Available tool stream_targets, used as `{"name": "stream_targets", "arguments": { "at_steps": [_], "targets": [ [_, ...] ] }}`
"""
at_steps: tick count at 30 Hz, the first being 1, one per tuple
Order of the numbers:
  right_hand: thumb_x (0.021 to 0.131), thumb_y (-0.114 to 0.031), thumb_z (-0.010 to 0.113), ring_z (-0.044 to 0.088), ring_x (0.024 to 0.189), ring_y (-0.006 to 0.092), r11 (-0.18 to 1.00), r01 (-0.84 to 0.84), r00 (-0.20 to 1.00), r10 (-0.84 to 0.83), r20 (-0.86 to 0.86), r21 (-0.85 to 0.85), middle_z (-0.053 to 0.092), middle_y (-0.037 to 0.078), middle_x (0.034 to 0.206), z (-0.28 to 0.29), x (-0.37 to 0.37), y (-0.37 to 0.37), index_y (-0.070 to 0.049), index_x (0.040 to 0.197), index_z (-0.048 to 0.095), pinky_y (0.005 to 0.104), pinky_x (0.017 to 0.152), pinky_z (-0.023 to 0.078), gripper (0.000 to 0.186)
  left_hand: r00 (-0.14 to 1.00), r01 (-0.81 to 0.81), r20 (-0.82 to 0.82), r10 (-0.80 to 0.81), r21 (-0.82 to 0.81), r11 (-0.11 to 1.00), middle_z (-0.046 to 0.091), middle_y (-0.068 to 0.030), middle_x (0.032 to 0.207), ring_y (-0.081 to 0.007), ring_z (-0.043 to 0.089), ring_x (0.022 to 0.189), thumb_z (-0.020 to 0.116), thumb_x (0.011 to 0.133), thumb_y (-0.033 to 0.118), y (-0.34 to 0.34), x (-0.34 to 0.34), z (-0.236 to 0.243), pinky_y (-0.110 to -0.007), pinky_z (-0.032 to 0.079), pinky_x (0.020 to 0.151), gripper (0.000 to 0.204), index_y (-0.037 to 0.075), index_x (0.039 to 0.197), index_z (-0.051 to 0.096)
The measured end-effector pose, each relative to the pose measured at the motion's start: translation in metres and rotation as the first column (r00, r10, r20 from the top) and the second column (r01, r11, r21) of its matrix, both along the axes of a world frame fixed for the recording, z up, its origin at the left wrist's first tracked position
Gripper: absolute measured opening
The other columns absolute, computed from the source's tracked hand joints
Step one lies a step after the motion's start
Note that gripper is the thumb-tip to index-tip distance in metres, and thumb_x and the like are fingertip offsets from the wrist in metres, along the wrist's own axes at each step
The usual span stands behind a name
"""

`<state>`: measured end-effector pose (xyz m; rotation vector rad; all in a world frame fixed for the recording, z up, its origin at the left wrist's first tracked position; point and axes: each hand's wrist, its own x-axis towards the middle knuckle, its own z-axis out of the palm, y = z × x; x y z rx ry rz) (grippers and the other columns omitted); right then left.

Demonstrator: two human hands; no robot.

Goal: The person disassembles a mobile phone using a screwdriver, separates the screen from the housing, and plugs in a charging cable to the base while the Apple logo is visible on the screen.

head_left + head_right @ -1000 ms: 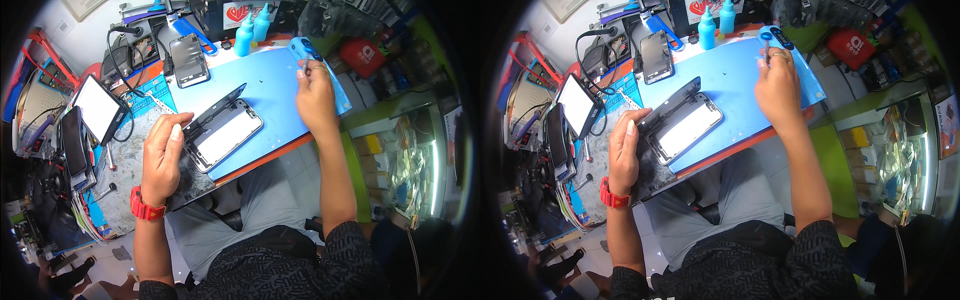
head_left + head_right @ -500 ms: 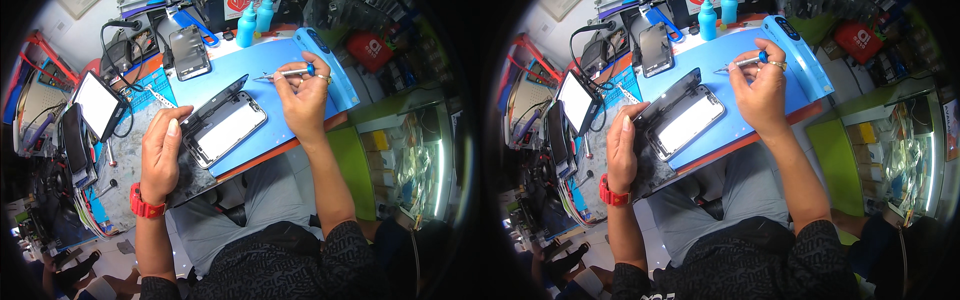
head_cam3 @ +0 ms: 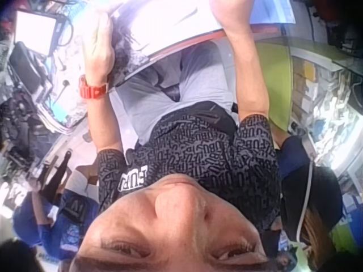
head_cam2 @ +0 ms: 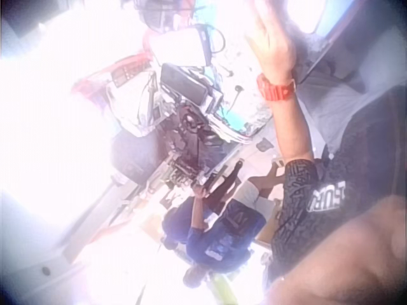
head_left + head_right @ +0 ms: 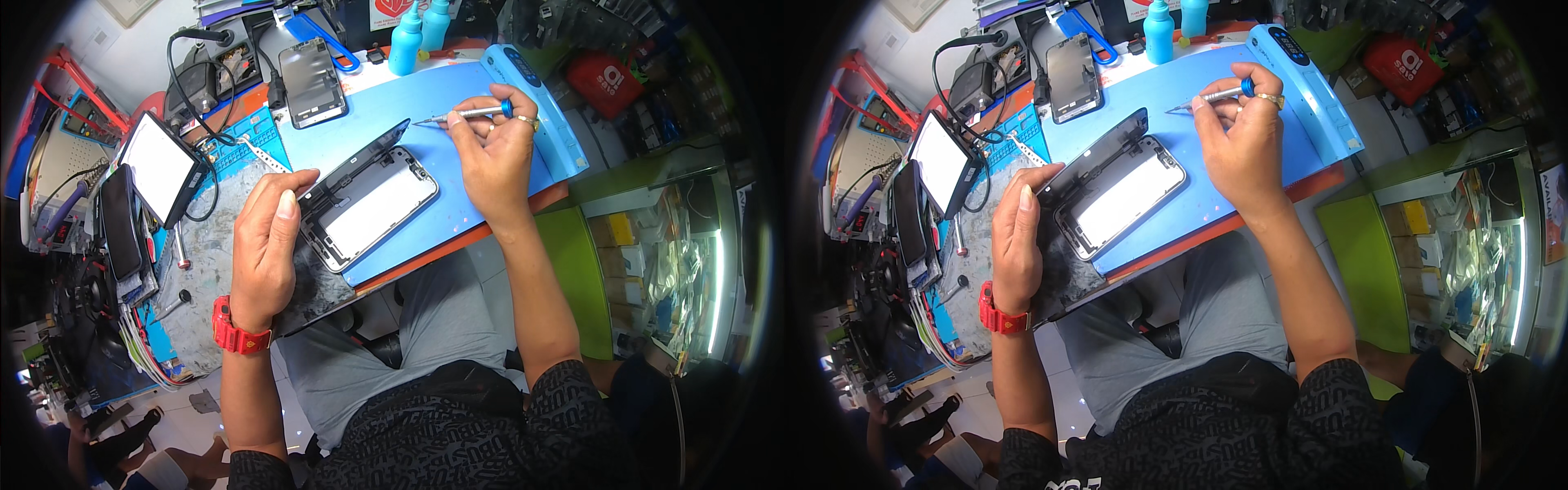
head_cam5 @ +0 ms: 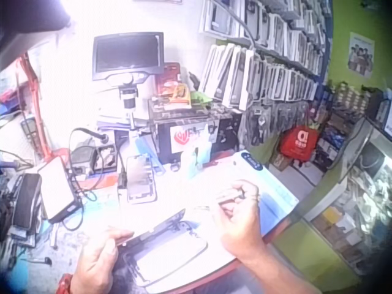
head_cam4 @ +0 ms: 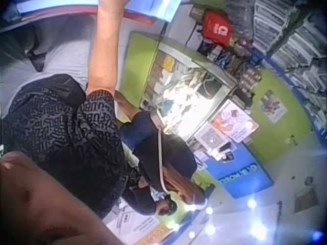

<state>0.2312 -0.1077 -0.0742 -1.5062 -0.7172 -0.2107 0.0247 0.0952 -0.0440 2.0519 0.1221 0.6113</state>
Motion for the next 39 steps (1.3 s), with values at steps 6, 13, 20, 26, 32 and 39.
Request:
{"name": "stream_targets", "arguments": {
  "at_steps": [6,13,20,26,32,39],
  "targets": [
    [0.1,0.009,0.071,0.076,0.091,0.0216,1.0,0.024,0.996,-0.024,-0.086,-0.001,0.064,0.016,0.108,0.013,-0.002,-0.003,0.003,0.142,0.035,0.0324,0.083,0.067,0.056,1.0,-0.006,-0.013,0.006,-0.013,1.0,0.071,-0.0189,0.108,-0.0254,0.066,0.098,0.045,0.116,0.028,0.0,-0.001,0.0,-0.037,0.05,0.092,0.046,-0.008,0.126,0.071],
    [0.101,0.003,0.073,0.077,0.082,0.023,0.997,0.069,0.979,-0.073,-0.19,-0.026,0.067,0.018,0.104,0.019,0.002,-0.006,0.008,0.141,0.038,0.0304,0.072,0.066,0.053,1.0,-0.006,0.003,0.006,-0.01,1.0,0.071,-0.019,0.109,-0.0261,0.067,0.101,0.045,0.116,0.029,0.0,0.0,0.0,-0.037,0.051,0.094,0.047,-0.009,0.125,0.071],
    [0.101,0.006,0.071,0.078,0.086,0.0211,0.997,0.075,0.97,-0.081,-0.228,-0.035,0.067,0.016,0.104,0.017,0.003,-0.007,0.006,0.142,0.037,0.0305,0.076,0.066,0.053,1.0,-0.01,0.002,0.01,-0.011,1.0,0.071,-0.019,0.109,-0.0267,0.068,0.102,0.046,0.116,0.028,-0.001,0.0,-0.001,-0.037,0.051,0.094,0.045,-0.009,0.125,0.071],
    [0.1,0.007,0.07,0.078,0.085,0.0234,0.998,0.061,0.974,-0.06,-0.216,-0.001,0.064,0.016,0.105,0.016,0.005,-0.011,0.005,0.142,0.036,0.031,0.076,0.066,0.054,1.0,0.007,0.002,-0.007,-0.021,1.0,0.071,-0.0188,0.109,-0.0264,0.067,0.102,0.047,0.116,0.026,-0.001,0.001,0.001,-0.037,0.051,0.094,0.043,-0.008,0.125,0.071],
    [0.1,0.007,0.07,0.077,0.085,0.0241,0.999,0.018,0.958,-0.008,-0.286,0.032,0.064,0.016,0.106,0.026,-0.016,-0.013,0.004,0.145,0.036,0.0324,0.076,0.066,0.056,1.0,-0.012,-0.024,0.011,-0.032,0.999,0.069,-0.0172,0.105,-0.0264,0.066,0.096,0.05,0.114,0.022,0.0,-0.003,0.003,-0.036,0.05,0.09,0.037,-0.007,0.125,0.071],
    [0.101,0.008,0.069,0.071,0.099,0.0191,0.97,-0.209,0.928,0.237,-0.288,0.122,0.067,0.018,0.112,0.023,-0.07,-0.004,0.001,0.148,0.033,0.0339,0.092,0.061,0.059,1.0,-0.001,-0.025,0.0,-0.044,0.999,0.067,-0.016,0.099,-0.028,0.065,0.089,0.053,0.114,0.023,0.002,-0.003,0.002,-0.037,0.051,0.084,0.035,-0.005,0.125,0.072]
  ]
}}
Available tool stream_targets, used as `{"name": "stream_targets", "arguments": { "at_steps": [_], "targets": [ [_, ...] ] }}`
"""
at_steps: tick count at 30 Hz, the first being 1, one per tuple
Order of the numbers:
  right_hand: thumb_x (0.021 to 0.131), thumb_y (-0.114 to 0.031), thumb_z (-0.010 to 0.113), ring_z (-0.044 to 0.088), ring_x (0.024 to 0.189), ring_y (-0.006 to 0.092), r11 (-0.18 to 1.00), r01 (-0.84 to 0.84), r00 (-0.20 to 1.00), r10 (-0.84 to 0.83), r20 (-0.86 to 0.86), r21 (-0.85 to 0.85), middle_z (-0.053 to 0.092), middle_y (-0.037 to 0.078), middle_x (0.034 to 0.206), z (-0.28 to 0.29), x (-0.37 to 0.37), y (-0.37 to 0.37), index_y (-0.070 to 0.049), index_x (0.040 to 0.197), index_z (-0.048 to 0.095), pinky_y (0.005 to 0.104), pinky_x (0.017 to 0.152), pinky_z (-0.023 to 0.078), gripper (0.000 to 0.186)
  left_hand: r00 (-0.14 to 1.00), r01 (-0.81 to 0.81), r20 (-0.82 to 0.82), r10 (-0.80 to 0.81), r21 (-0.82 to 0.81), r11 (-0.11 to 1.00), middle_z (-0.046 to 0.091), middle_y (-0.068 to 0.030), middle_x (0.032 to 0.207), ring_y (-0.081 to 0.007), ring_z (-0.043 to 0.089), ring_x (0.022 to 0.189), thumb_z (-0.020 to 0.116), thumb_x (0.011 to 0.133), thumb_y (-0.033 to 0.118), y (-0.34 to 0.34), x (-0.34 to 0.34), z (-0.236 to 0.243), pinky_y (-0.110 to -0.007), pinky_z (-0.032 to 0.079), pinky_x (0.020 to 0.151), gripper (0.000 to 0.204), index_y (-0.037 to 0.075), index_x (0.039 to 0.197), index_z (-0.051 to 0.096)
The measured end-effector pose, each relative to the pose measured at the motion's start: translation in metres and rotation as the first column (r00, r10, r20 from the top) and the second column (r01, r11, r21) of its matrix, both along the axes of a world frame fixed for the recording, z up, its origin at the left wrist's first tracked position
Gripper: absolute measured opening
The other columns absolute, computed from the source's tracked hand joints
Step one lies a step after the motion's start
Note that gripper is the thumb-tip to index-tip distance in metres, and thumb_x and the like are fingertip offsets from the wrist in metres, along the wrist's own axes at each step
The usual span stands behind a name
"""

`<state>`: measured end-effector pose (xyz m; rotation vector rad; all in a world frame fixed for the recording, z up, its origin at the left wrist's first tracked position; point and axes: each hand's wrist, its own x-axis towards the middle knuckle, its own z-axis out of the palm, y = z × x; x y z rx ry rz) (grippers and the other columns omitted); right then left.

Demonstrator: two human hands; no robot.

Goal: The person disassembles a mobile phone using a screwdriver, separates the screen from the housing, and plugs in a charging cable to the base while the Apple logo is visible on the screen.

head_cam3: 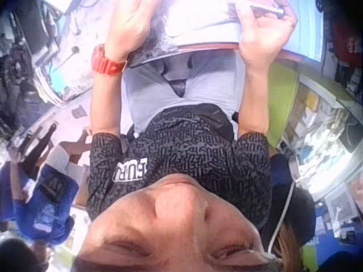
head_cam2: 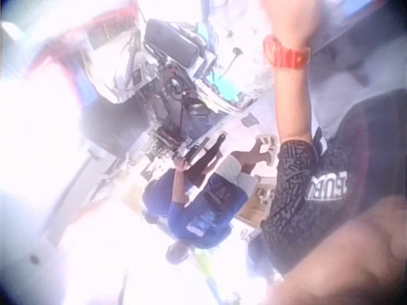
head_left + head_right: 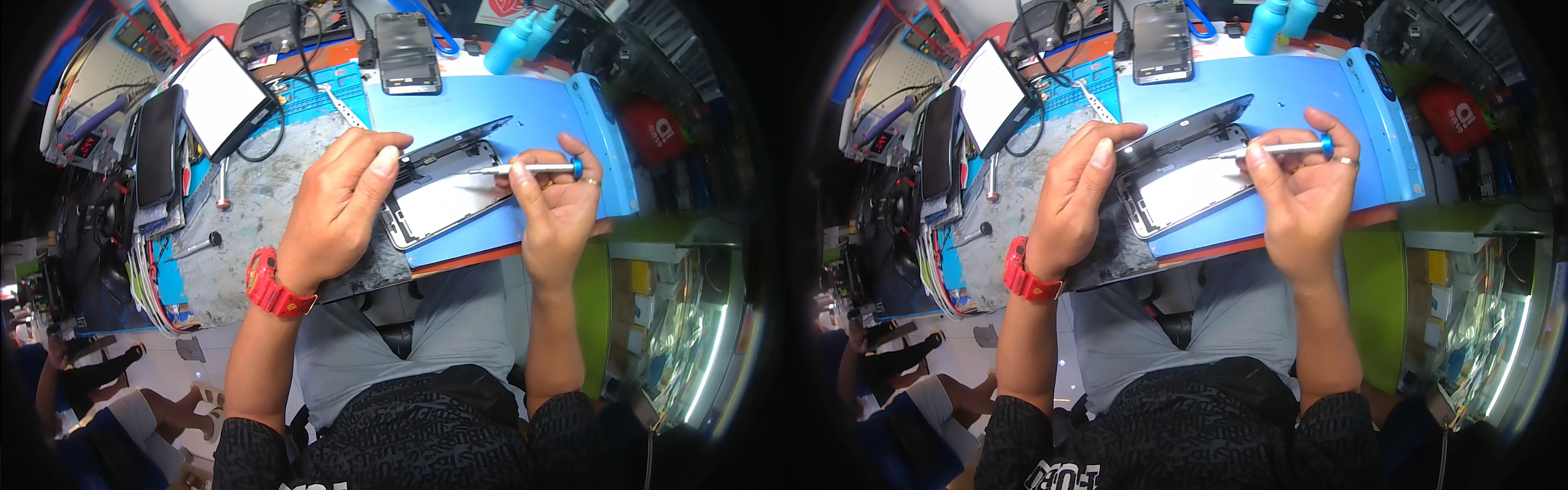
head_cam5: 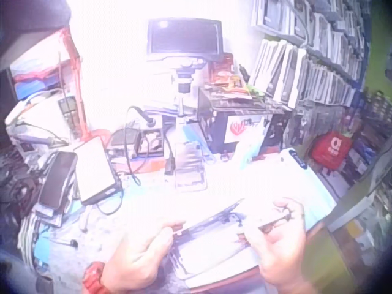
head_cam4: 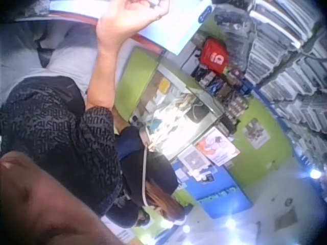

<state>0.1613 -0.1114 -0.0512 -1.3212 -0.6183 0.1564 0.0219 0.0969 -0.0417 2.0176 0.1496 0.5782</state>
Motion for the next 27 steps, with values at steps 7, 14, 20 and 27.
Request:
{"name": "stream_targets", "arguments": {
  "at_steps": [7,14,20,27],
  "targets": [
    [0.101,0.01,0.067,0.069,0.107,0.0189,0.994,-0.111,0.993,0.111,-0.024,0.006,0.069,0.02,0.117,-0.01,-0.015,0.015,-0.001,0.147,0.034,0.0349,0.098,0.058,0.057,1.0,-0.006,0.004,0.006,0.031,0.999,0.067,-0.0136,0.103,-0.0208,0.06,0.089,0.044,0.117,0.028,-0.002,-0.001,0.0,-0.035,0.048,0.085,0.045,-0.005,0.127,0.072],
    [0.101,0.011,0.066,0.068,0.107,0.0177,0.995,-0.103,0.994,0.103,-0.029,-0.015,0.069,0.02,0.118,-0.013,-0.013,0.017,-0.001,0.146,0.035,0.0331,0.097,0.056,0.056,0.997,-0.029,0.076,0.026,0.038,0.999,0.07,-0.0162,0.1,-0.0296,0.07,0.088,0.054,0.114,0.027,-0.001,0.001,-0.004,-0.039,0.054,0.082,0.038,-0.004,0.123,0.074],
    [0.101,0.012,0.066,0.067,0.106,0.0165,0.994,-0.101,0.995,0.101,-0.019,-0.032,0.069,0.02,0.119,-0.013,-0.013,0.016,-0.001,0.146,0.035,0.0321,0.096,0.056,0.056,0.997,-0.031,0.073,0.027,0.051,0.998,0.07,-0.0162,0.101,-0.0303,0.07,0.088,0.053,0.114,0.028,-0.001,0.002,-0.004,-0.04,0.055,0.082,0.039,-0.003,0.123,0.074],
    [0.101,0.012,0.065,0.067,0.106,0.0162,0.994,-0.108,0.994,0.107,-0.028,-0.033,0.068,0.021,0.119,-0.012,-0.013,0.017,-0.001,0.146,0.035,0.0312,0.095,0.056,0.056,0.996,-0.034,0.09,0.029,0.054,0.998,0.07,-0.0162,0.101,-0.0302,0.07,0.088,0.053,0.114,0.028,-0.001,0.002,-0.006,-0.04,0.055,0.082,0.038,-0.003,0.123,0.074]
  ]
}}
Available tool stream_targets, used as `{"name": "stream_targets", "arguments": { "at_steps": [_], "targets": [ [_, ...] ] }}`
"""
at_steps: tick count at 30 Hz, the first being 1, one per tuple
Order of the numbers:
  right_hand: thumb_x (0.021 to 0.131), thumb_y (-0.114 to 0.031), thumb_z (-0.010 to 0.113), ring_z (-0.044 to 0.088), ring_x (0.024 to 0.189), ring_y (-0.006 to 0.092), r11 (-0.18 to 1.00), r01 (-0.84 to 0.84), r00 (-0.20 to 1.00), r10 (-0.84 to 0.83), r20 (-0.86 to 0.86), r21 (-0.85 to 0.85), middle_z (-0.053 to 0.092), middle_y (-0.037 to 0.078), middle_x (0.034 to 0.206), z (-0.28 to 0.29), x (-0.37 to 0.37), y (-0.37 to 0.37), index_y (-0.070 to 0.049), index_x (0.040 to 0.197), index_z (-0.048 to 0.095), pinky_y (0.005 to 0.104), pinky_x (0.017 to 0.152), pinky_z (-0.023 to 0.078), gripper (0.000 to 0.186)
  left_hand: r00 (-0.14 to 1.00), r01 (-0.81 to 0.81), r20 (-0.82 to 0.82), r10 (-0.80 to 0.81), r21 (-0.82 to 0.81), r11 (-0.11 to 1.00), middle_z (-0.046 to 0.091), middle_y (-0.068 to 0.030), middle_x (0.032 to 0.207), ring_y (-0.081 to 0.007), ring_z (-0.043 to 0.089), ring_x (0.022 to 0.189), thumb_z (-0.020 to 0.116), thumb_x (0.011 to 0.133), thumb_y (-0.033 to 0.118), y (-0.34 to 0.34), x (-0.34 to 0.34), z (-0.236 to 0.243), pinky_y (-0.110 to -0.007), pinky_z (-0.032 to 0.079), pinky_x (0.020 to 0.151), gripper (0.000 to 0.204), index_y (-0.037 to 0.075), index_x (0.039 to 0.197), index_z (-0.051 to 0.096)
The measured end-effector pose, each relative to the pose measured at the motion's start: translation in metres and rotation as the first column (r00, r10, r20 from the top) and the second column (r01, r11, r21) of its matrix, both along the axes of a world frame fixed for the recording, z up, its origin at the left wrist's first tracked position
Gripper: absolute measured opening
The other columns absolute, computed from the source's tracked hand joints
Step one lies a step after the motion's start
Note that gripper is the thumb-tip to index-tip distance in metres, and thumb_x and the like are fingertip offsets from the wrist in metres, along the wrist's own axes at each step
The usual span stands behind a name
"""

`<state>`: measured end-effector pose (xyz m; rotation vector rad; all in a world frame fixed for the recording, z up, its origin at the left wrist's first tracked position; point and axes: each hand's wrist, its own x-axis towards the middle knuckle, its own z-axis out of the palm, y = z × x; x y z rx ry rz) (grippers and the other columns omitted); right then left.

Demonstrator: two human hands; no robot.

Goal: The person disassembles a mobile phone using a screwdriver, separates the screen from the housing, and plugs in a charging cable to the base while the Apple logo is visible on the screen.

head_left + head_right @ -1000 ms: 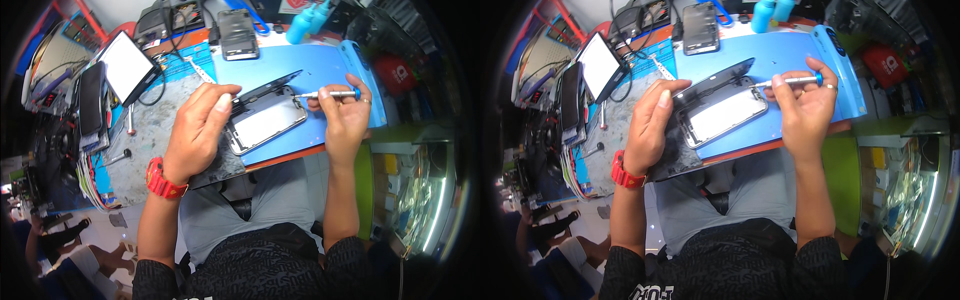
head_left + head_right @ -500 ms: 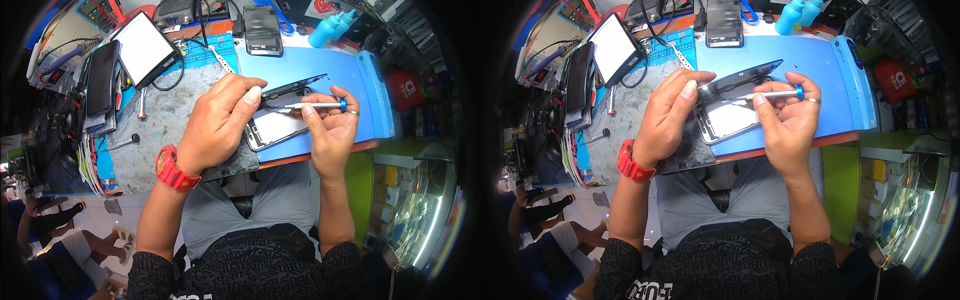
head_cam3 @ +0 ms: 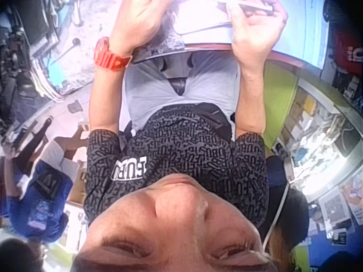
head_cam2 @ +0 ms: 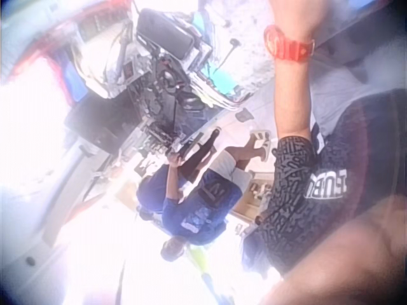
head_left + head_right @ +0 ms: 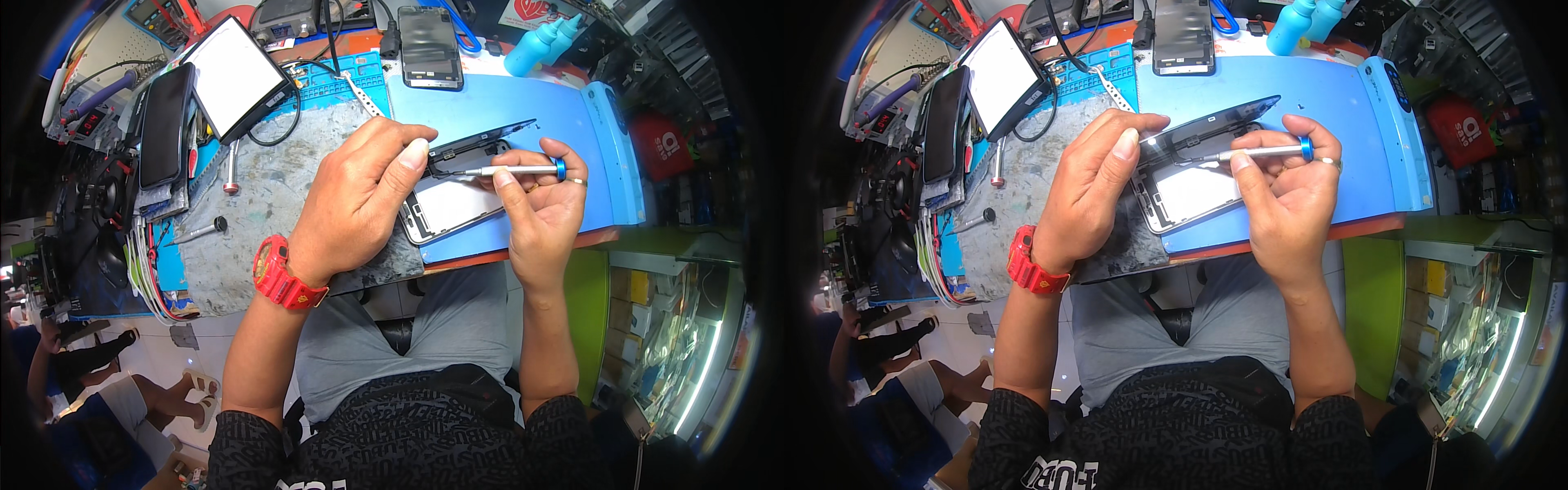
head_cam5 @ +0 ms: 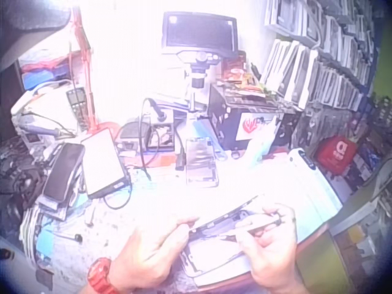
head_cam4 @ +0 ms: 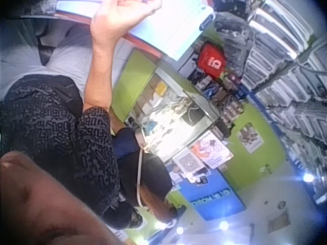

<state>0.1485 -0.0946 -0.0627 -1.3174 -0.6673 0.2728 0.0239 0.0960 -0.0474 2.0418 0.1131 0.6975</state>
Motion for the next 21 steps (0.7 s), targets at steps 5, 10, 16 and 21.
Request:
{"name": "stream_targets", "arguments": {
  "at_steps": [5,10,16,21],
  "targets": [
    [0.1,0.013,0.065,0.067,0.107,0.0167,1.0,0.0,1.0,0.0,0.009,-0.01,0.068,0.021,0.119,-0.0011,0.001,-0.0008,0.0,0.145,0.034,0.0313,0.095,0.057,0.056,0.999,0.001,-0.042,-0.001,0.003,1.0,0.071,-0.0163,0.101,-0.0301,0.07,0.088,0.053,0.114,0.028,-0.0004,-0.0015,0.0038,-0.04,0.055,0.082,0.038,-0.003,0.123,0.074],
    [0.1,0.013,0.064,0.067,0.107,0.0169,1.0,-0.001,1.0,0.002,0.013,-0.018,0.068,0.021,0.119,0.0012,0.0003,-0.0001,0.0,0.146,0.033,0.0315,0.095,0.057,0.056,0.999,0.004,-0.038,-0.004,0.01,1.0,0.071,-0.0166,0.102,-0.0301,0.07,0.088,0.054,0.114,0.027,-0.0001,-0.0014,0.004,-0.04,0.055,0.082,0.037,-0.003,0.123,0.074],
    [0.1,0.013,0.064,0.068,0.107,0.0173,1.0,-0.002,1.0,0.002,0.003,-0.008,0.067,0.022,0.12,0.0006,0.0007,-0.0005,0.0,0.146,0.033,0.0318,0.095,0.057,0.057,0.999,0.004,-0.032,-0.004,-0.005,1.0,0.07,-0.0164,0.101,-0.03,0.07,0.088,0.054,0.114,0.026,-0.0002,-0.0014,0.0033,-0.04,0.055,0.082,0.037,-0.003,0.123,0.074],
    [0.1,0.013,0.065,0.07,0.104,0.0191,1.0,0.011,1.0,-0.011,-0.021,0.028,0.068,0.022,0.119,0.0013,0.0009,-0.0011,0.0,0.148,0.033,0.0341,0.096,0.059,0.059,1.0,0.004,-0.02,-0.004,-0.008,1.0,0.07,-0.0162,0.101,-0.0297,0.07,0.088,0.054,0.114,0.027,-0.0005,-0.0009,0.0021,-0.04,0.055,0.082,0.037,-0.003,0.123,0.074]
  ]
}}
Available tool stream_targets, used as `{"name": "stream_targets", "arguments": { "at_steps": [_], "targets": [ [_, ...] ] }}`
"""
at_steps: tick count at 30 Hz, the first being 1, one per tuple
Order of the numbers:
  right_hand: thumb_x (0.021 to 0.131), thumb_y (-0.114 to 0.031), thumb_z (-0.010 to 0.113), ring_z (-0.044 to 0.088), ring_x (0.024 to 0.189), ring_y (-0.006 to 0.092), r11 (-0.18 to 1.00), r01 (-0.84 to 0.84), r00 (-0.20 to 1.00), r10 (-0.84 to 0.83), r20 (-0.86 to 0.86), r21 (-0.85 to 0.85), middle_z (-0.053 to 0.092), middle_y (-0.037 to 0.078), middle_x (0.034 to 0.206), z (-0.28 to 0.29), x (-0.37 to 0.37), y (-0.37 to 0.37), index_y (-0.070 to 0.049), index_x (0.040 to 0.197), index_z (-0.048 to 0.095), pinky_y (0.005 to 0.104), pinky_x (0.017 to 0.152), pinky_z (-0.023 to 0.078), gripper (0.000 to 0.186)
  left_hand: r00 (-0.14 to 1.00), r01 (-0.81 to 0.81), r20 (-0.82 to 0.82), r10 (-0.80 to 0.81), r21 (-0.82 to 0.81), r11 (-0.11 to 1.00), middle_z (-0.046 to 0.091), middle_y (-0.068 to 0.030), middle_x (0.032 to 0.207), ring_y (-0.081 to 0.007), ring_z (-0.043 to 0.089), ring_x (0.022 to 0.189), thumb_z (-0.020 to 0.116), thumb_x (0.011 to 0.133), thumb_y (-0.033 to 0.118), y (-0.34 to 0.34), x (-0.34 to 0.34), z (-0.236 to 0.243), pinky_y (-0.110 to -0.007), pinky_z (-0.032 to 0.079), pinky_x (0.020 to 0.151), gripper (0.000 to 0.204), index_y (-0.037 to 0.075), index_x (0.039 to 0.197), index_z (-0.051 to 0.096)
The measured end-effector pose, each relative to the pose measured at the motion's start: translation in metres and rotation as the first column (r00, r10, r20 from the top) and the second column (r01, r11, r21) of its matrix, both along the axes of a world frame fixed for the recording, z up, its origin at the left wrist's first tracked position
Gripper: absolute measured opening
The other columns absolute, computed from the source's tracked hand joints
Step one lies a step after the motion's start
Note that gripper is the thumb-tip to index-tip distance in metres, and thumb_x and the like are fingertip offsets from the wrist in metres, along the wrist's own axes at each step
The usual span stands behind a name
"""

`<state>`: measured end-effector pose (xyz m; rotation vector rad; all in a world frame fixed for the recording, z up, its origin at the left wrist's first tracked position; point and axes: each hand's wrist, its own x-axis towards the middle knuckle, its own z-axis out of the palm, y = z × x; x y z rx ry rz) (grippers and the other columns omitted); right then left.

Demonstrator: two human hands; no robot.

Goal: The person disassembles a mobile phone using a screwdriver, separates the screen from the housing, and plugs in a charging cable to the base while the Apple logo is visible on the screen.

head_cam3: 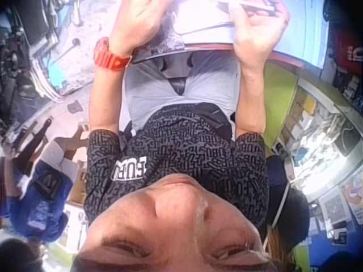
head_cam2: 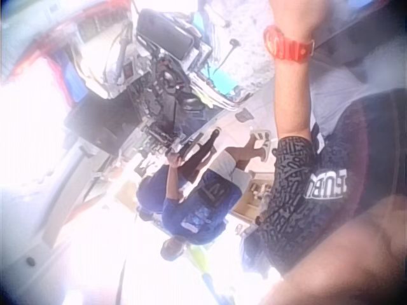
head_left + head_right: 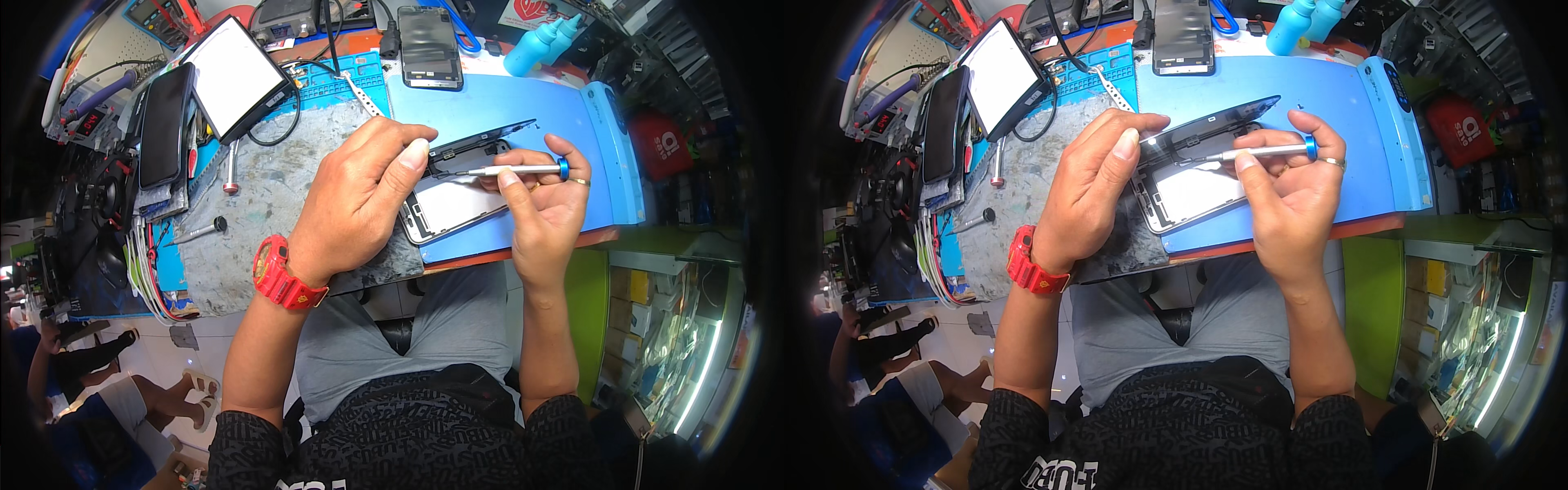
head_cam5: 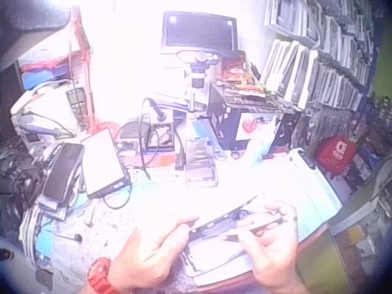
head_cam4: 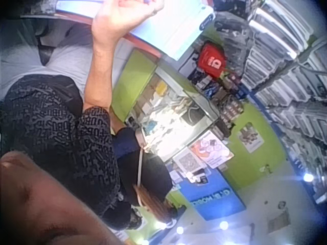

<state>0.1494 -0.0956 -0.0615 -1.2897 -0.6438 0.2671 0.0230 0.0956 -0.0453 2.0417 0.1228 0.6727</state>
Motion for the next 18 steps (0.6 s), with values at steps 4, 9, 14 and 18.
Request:
{"name": "stream_targets", "arguments": {
  "at_steps": [4,9,14,18],
  "targets": [
    [0.102,0.009,0.066,0.074,0.101,0.0225,1.0,0.001,0.997,0.0,-0.071,0.022,0.068,0.021,0.117,0.0049,0.0014,-0.0003,0.0,0.148,0.033,0.037,0.093,0.064,0.058,1.0,-0.002,0.018,0.002,0.002,1.0,0.07,-0.0157,0.1,-0.0294,0.07,0.087,0.054,0.114,0.027,0.0001,0.0011,-0.0025,-0.04,0.055,0.081,0.037,-0.003,0.123,0.074],
    [0.104,0.004,0.067,0.076,0.098,0.0239,1.0,0.004,0.994,-0.003,-0.108,0.007,0.067,0.02,0.115,0.007,0.0041,0.0004,0.001,0.148,0.034,0.0366,0.089,0.067,0.055,1.0,-0.006,0.026,0.006,0.005,1.0,0.069,-0.0154,0.098,-0.0291,0.07,0.086,0.054,0.114,0.027,0.0004,0.0006,-0.0036,-0.04,0.054,0.08,0.037,-0.003,0.123,0.074],
    [0.105,0.005,0.067,0.075,0.097,0.022,1.0,0.02,0.996,-0.022,-0.081,-0.023,0.067,0.019,0.115,0.0054,0.0063,0.0009,0.002,0.147,0.035,0.0348,0.09,0.066,0.053,1.0,-0.004,0.028,0.004,-0.001,1.0,0.069,-0.0157,0.098,-0.0295,0.07,0.086,0.054,0.114,0.026,-0.0003,0.0014,-0.0031,-0.04,0.054,0.08,0.037,-0.003,0.123,0.074],
    [0.104,0.006,0.066,0.074,0.099,0.0212,1.0,0.026,0.995,-0.026,-0.095,-0.007,0.067,0.019,0.117,0.0052,0.0024,0.0056,0.002,0.147,0.035,0.0338,0.091,0.065,0.053,1.0,-0.005,0.02,0.005,0.002,1.0,0.069,-0.0162,0.098,-0.0302,0.07,0.086,0.054,0.114,0.026,-0.0004,0.0008,-0.0013,-0.04,0.055,0.08,0.037,-0.004,0.122,0.074]
  ]
}}
